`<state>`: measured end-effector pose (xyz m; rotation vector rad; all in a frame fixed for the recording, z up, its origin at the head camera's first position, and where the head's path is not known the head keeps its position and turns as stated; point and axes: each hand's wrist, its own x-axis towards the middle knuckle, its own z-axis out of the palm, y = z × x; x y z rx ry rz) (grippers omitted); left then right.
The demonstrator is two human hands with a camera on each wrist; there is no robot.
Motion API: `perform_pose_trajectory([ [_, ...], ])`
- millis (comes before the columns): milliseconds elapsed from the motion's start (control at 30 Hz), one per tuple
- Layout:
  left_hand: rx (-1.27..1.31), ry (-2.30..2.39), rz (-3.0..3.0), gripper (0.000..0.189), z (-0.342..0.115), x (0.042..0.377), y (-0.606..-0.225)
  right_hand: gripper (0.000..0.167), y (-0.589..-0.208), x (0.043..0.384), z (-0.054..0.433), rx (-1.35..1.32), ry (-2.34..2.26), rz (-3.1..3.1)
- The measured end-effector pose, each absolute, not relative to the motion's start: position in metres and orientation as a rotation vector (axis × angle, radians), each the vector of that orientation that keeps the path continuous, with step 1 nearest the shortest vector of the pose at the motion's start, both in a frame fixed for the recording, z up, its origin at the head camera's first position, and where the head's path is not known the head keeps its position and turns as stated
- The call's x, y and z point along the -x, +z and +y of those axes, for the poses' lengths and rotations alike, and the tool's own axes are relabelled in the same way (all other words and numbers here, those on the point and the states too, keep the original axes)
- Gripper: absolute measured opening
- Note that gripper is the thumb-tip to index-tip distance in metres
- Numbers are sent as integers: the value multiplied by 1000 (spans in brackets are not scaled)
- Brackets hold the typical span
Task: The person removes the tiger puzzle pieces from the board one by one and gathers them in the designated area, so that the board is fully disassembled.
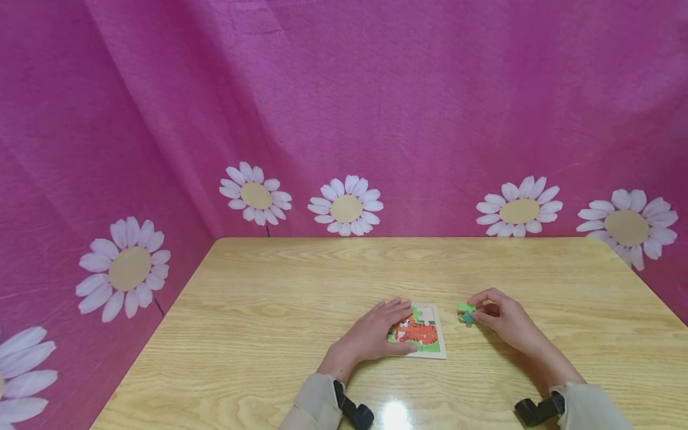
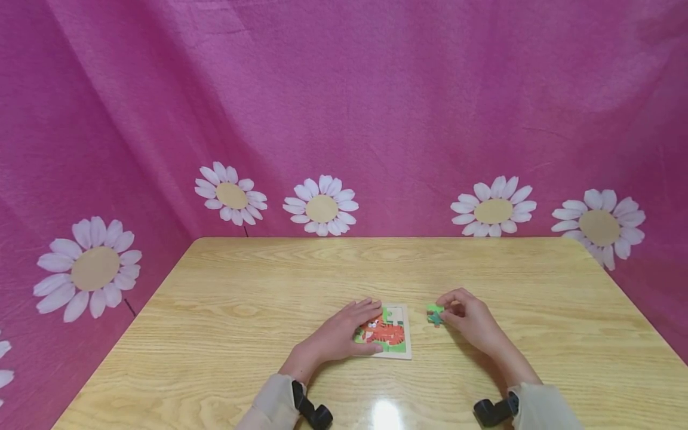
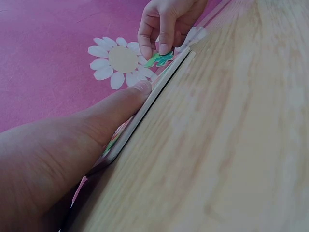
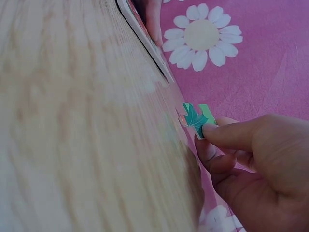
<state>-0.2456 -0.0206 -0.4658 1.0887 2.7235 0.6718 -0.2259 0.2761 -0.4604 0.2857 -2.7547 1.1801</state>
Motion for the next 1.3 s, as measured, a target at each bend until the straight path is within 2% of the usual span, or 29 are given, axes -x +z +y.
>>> perform_pose_trajectory([
  [700,-1098,683,2715,76,-22,247,-468,18,-461,228,271,-224,1082,-2833],
  [1300,-1101,675,2723,76,-21,247,-468,15,-460,231,271,-281,1020,-2856],
])
